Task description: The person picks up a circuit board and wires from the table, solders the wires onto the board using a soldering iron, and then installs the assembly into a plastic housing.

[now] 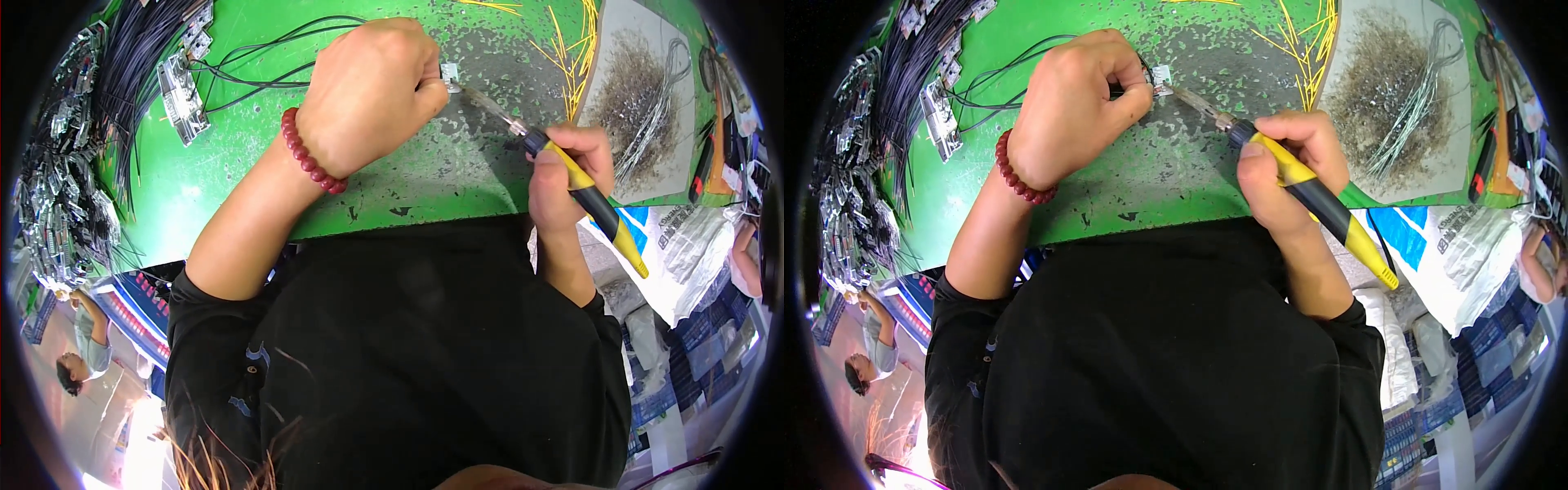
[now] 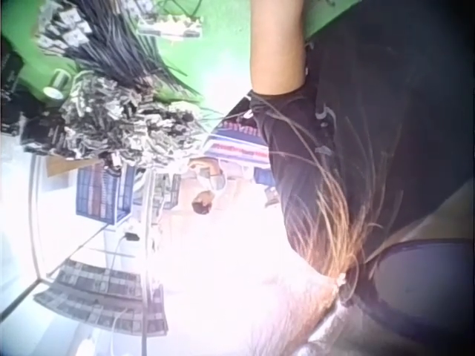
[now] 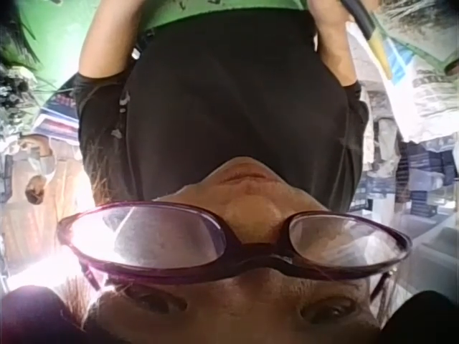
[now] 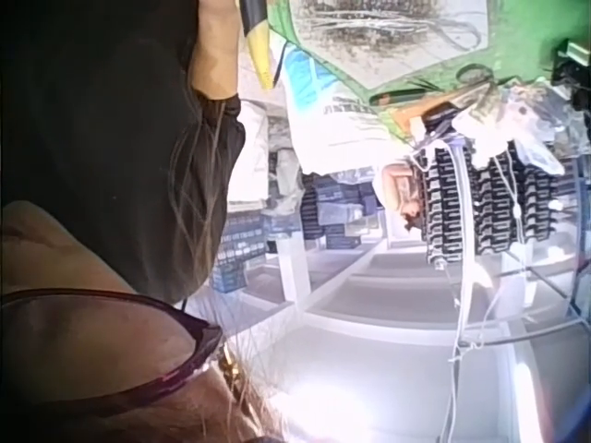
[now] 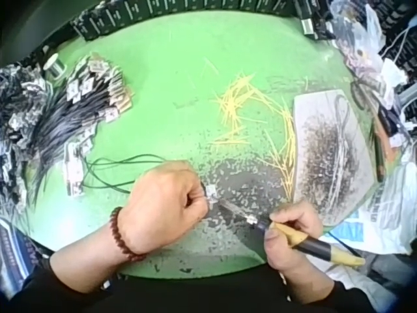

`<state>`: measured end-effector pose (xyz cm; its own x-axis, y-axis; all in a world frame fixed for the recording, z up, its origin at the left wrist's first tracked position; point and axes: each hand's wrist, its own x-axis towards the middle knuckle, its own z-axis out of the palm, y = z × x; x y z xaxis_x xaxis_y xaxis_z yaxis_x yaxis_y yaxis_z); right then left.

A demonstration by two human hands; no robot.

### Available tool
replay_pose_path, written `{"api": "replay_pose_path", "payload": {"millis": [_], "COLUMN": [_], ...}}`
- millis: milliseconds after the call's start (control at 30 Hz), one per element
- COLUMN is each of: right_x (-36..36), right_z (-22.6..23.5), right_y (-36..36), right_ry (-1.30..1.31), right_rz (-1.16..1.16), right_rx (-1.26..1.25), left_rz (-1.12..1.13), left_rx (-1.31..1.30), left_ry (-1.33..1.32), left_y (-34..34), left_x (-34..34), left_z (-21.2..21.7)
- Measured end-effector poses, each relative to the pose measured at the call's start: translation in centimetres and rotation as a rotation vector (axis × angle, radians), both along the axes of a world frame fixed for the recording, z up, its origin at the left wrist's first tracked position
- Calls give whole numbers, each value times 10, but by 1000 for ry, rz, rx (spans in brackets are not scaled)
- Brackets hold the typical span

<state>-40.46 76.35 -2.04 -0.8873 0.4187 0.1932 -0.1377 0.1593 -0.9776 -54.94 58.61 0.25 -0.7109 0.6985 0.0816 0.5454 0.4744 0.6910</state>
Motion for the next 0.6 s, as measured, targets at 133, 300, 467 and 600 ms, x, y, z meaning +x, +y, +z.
{"api": "replay_pose_path", "payload": {"millis": [133, 300, 467, 600], "right_x": [0, 2, 1, 2], "right_z": [-3, -3, -3, -2], "right_y": [2, 2, 2, 2], "right_ry": [48, 40, 52, 42], "right_rz": [10, -4, 9, 0], "right_rx": [-45, -48, -60, -69], "left_rz": [-1, -3, -14, -19], "left_rx": [1, -16, -17, -18], "left_ry": [4, 4, 1, 2], "left_y": [0, 0, 0, 0], "left_x": [0, 0, -1, -1], "left_z": [-1, 0, 0, 0]}}
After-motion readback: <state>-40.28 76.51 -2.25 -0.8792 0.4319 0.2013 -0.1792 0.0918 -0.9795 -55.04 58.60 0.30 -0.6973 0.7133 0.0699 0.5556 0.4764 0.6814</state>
